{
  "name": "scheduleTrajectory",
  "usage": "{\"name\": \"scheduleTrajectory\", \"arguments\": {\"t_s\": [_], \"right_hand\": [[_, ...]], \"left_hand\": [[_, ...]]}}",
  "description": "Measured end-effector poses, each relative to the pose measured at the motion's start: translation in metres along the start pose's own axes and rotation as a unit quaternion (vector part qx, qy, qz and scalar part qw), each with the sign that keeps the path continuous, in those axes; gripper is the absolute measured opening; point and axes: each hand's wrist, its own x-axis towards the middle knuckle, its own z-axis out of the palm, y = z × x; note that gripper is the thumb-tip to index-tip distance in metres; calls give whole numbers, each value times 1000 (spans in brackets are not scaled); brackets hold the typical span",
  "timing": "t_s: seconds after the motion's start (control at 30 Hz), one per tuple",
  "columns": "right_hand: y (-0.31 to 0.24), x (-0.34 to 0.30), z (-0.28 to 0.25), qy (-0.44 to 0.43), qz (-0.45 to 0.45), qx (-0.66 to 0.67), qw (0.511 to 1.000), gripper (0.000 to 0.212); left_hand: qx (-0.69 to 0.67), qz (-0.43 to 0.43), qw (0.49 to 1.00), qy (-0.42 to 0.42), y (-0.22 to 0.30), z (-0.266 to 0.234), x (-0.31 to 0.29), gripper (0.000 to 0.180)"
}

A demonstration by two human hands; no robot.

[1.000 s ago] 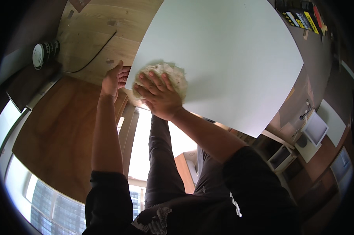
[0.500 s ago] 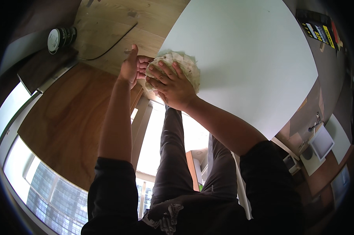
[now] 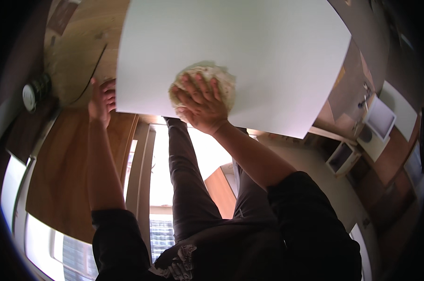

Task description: The person picks up a large white board and places it on a wooden surface. They then use a cloth to wipe the board's surface repeatedly, cleaning it thoroughly.

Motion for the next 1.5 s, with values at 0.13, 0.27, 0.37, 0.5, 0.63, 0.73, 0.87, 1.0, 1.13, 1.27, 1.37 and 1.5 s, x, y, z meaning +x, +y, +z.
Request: {"name": "scheduleTrajectory", "arguments": {"t_s": [0.13,0.27,0.37,0.5,0.63,0.73,0.87,1.0,1.13,1.27,1.37,1.5], "right_hand": [[82,-73,-14,-18,146,-15,989,61],[161,-128,-32,17,288,-73,955,63],[222,-173,-49,67,399,-71,912,67],[300,-221,-68,146,507,-69,847,69],[313,-218,-63,157,563,-70,809,69],[232,-202,-33,117,508,-36,853,70],[204,-232,-27,92,531,-44,841,67],[249,-260,-47,121,599,-27,791,67],[245,-258,-46,135,639,-27,757,67],[187,-237,-23,81,611,21,787,74],[232,-220,-37,88,649,-5,756,74],[327,-148,-79,140,586,-3,798,73]], "left_hand": [[47,-7,998,46,3,1,9,86],[289,312,886,183,16,6,22,67],[456,495,704,226,30,67,25,58],[510,543,649,157,50,178,23,63],[531,564,615,150,37,243,33,67],[591,524,586,178,36,258,33,68],[610,504,585,177,34,263,42,69],[608,498,593,176,36,261,37,71],[615,494,589,177,34,267,35,70],[617,491,589,179,36,266,32,69],[613,491,594,175,37,266,28,69],[624,486,586,179,38,268,25,70]]}}
